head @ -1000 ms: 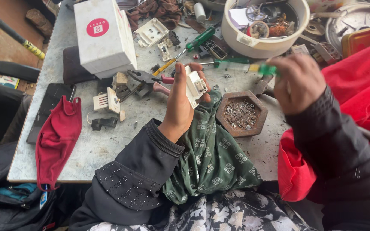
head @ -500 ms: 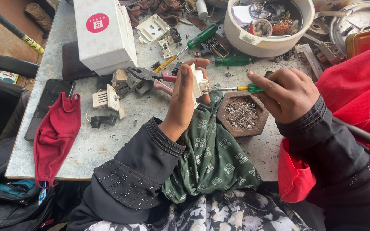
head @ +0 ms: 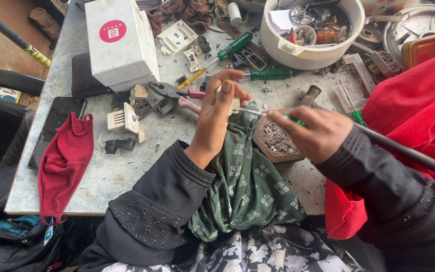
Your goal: The person uses a hammer and screwdriver to disassemble a white electrical socket, removing internal metal components and screws. They then use pliers to manipulate the parts and a screwdriver to reassemble the socket.
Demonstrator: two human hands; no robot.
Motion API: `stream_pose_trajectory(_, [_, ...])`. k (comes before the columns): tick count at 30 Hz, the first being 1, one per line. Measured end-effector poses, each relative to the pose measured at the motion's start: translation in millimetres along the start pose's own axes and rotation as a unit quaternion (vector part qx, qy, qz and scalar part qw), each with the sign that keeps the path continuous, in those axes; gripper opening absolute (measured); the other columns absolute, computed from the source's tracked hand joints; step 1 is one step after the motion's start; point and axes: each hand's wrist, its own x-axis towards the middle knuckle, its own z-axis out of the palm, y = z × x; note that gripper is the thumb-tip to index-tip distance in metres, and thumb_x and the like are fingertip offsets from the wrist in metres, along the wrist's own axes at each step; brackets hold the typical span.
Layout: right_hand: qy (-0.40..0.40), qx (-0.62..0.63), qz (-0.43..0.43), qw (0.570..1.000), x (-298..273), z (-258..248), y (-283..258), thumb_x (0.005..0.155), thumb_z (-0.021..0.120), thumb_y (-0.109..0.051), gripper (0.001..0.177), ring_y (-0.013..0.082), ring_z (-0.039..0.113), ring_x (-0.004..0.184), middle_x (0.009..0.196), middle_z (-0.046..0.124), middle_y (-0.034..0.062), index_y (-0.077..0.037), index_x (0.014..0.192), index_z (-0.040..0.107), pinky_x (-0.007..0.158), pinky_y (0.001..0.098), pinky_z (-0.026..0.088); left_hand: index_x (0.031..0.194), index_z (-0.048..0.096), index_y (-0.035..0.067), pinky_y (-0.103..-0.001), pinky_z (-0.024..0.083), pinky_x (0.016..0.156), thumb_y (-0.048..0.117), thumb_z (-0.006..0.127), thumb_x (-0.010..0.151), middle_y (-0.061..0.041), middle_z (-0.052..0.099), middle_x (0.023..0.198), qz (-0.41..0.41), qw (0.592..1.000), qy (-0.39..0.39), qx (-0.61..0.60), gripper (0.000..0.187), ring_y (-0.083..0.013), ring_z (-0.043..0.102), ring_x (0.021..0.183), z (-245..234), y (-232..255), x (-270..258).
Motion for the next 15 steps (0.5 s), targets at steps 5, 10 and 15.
stream_pose_trajectory(5, [-0.065, 0.000, 0.031, 0.997, -6, 1, -11, 0.080, 0.069, -0.004, 0.066, 0.0204, 0.059, 0.053, 0.080, 0.058, 0.0051, -0.021, 0.143, 0.061, 0.049, 0.0369, 0.050, 0.123, 0.058, 0.003, -0.029, 0.053, 0.087, 0.050, 0.048, 0.111, -0.001, 0.061, 0.088, 0.013, 0.999, -0.008, 0.047, 0.050, -0.0137, 0.067, 0.092, 2, -1, -3])
stream_pose_trajectory(10, [-0.019, 0.146, 0.067, 0.987, -6, 5, -12, 0.085, 0.072, -0.008, 0.058, 0.0214, 0.057, 0.056, 0.077, 0.055, 0.0045, -0.022, 0.140, 0.062, 0.052, 0.0364, 0.049, 0.117, 0.059, 0.003, -0.031, 0.056, 0.088, 0.054, 0.044, 0.109, -0.003, 0.063, 0.081, -0.035, 0.999, -0.019, 0.012, 0.054, -0.0163, 0.072, 0.089, -2, 1, -2])
stream_pose_trajectory(15, [-0.023, 0.179, 0.083, 0.980, -6, -3, -16, 0.086, 0.071, -0.006, 0.061, 0.0193, 0.057, 0.059, 0.078, 0.057, 0.0036, -0.022, 0.143, 0.061, 0.053, 0.0351, 0.050, 0.116, 0.058, 0.002, -0.032, 0.058, 0.088, 0.057, 0.042, 0.106, -0.003, 0.063, 0.079, -0.061, 0.998, -0.024, -0.016, 0.058, -0.0183, 0.074, 0.089, -4, 1, 1])
